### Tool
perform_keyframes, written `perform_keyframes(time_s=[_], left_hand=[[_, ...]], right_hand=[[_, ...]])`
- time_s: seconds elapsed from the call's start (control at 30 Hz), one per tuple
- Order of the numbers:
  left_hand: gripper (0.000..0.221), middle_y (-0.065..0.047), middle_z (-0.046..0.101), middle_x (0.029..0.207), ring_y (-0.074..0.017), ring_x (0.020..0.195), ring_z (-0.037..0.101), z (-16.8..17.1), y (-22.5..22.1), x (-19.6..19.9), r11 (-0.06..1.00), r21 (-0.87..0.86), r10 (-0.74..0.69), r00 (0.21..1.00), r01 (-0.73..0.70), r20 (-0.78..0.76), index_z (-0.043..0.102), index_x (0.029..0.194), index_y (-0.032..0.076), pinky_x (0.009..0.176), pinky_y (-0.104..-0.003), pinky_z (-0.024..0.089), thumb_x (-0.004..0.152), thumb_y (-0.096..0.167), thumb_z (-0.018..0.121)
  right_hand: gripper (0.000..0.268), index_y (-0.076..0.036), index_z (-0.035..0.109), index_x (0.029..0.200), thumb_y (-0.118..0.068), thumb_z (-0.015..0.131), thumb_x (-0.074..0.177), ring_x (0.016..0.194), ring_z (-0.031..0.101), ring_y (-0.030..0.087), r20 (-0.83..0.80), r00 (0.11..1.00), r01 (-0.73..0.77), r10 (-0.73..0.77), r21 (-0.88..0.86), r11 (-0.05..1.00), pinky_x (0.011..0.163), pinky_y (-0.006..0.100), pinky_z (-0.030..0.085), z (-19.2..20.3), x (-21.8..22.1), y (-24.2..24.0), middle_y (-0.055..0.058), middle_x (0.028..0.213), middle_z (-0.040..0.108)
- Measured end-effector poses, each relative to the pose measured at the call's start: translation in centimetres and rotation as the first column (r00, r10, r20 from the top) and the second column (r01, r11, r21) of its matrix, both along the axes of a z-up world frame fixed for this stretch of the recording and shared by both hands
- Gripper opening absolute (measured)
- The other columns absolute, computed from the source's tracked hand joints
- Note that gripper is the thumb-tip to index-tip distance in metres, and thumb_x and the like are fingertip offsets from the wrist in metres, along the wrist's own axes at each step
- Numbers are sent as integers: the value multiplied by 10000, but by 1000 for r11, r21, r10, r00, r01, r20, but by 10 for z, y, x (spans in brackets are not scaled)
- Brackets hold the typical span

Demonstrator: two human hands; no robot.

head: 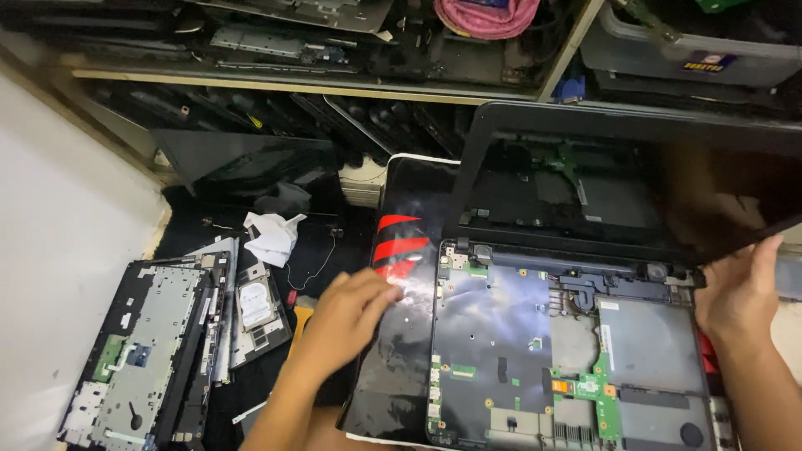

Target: Using a prying tool to remove the bezel and then detaching the screen assembly and internal cables from a laptop.

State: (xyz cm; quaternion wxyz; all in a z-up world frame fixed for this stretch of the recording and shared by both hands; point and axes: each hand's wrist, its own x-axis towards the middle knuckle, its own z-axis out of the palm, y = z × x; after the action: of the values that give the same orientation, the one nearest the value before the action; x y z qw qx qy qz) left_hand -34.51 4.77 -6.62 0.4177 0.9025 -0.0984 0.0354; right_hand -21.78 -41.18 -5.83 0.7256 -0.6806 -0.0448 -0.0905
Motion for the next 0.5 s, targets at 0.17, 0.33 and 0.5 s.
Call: perform_keyframes(time_s=[0.17,0.33,0.5], left_hand=[[232,-21,715,966,-217,919,659,22,5,55,998,29,44,978,-51,205,732,1006,112,828,-399,399,1034,238,539],[173,20,757,948,-251,883,703,37,5,143,965,139,140,883,-223,448,713,1050,149,766,-416,447,987,271,608],[174,-80,734,746,-417,720,695,49,-15,211,905,198,264,862,-377,432,683,1064,228,556,-543,490,975,362,616]], right_hand=[[791,-218,338,1609,-721,379,1000,1615,371,209,25,1000,10,-11,13,1000,1368,376,304,0,-1,2,40,1692,382],[902,-160,270,1629,-756,333,956,1582,342,235,-54,997,46,-47,-19,999,1322,368,274,5,-1,6,85,1689,337],[929,-102,187,1643,-727,305,966,1602,261,304,10,1000,11,-11,-74,997,1327,445,220,16,1,21,154,1712,246]])
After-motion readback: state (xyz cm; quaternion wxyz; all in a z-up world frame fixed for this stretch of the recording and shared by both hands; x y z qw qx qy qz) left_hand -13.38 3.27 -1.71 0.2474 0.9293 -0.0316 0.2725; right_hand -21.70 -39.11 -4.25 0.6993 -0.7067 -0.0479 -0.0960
